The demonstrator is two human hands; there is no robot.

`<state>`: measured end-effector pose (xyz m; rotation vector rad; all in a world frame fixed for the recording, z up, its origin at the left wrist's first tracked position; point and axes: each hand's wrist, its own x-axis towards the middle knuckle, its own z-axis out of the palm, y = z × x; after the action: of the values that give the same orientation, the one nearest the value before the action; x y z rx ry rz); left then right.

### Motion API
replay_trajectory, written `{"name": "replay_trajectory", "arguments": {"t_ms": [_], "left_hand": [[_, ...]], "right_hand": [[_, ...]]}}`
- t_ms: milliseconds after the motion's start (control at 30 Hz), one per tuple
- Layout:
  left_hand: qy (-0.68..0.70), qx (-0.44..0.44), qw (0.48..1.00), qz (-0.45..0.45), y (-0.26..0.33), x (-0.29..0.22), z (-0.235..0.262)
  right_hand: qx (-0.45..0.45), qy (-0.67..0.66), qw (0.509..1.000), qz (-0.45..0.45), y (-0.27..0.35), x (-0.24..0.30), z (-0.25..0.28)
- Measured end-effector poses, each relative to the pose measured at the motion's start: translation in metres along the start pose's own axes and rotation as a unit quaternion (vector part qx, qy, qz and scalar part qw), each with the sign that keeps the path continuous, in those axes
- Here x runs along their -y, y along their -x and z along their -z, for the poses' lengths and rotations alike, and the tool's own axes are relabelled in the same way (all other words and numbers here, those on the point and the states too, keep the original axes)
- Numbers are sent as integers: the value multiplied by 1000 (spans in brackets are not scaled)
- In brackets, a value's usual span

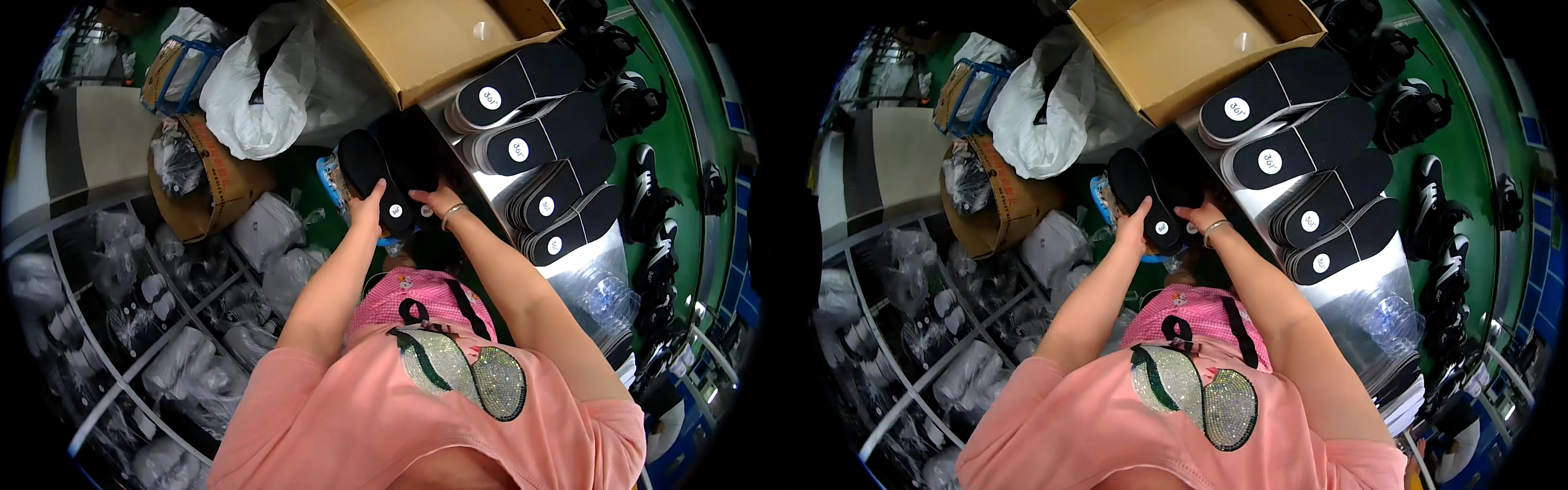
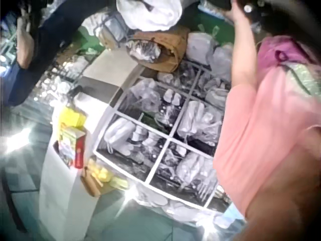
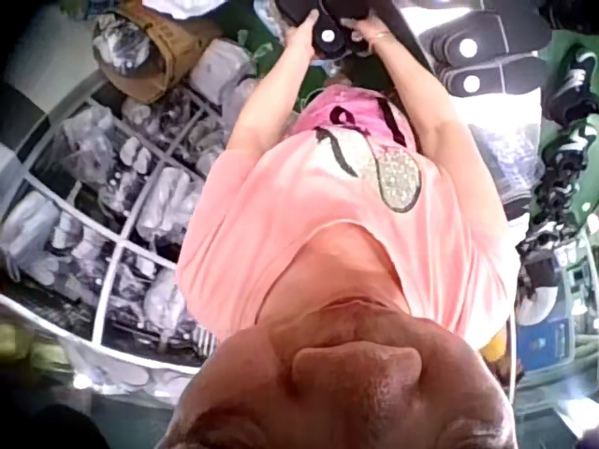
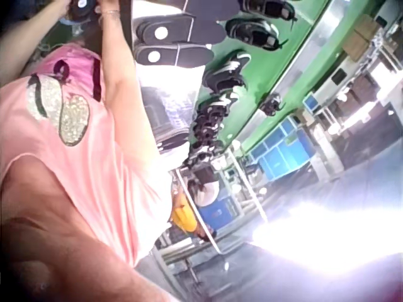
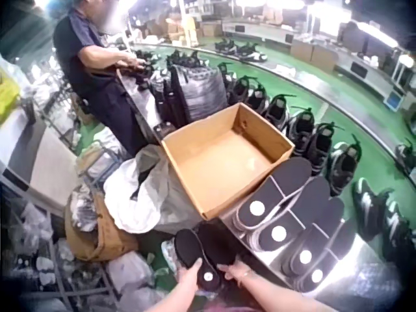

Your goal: The person inserts white insoles into black shoes and fastens the velcro straps on a production line. The person also gathers plastic bags from the floor and places several completed shoes into a large cardboard box.

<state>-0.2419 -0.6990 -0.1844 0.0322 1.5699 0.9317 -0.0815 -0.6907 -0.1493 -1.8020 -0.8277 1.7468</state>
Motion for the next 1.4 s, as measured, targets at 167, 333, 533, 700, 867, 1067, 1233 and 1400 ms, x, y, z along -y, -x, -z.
{"name": "replay_trajectory", "arguments": {"t_ms": [167,333,533,700,867,1067,1233,1400], "left_hand": [[75,156,984,51,22,-16,15],[89,314,941,87,95,-47,64],[-103,507,851,-85,180,-105,13],[-174,655,723,-134,235,-100,-102],[-310,721,619,25,378,-16,-218],[-442,720,521,118,487,183,-283],[-511,681,503,149,500,331,-311],[-524,693,477,133,549,395,-333]], "right_hand": [[92,-14,994,-50,21,14,-8],[64,246,951,177,122,41,0],[-16,148,938,314,260,87,92],[-265,-136,914,277,358,61,170],[-489,-373,727,305,449,-36,228],[-570,-524,535,337,523,-191,285],[-639,-518,481,304,548,-244,324],[-674,-503,465,275,564,-284,353]]}}
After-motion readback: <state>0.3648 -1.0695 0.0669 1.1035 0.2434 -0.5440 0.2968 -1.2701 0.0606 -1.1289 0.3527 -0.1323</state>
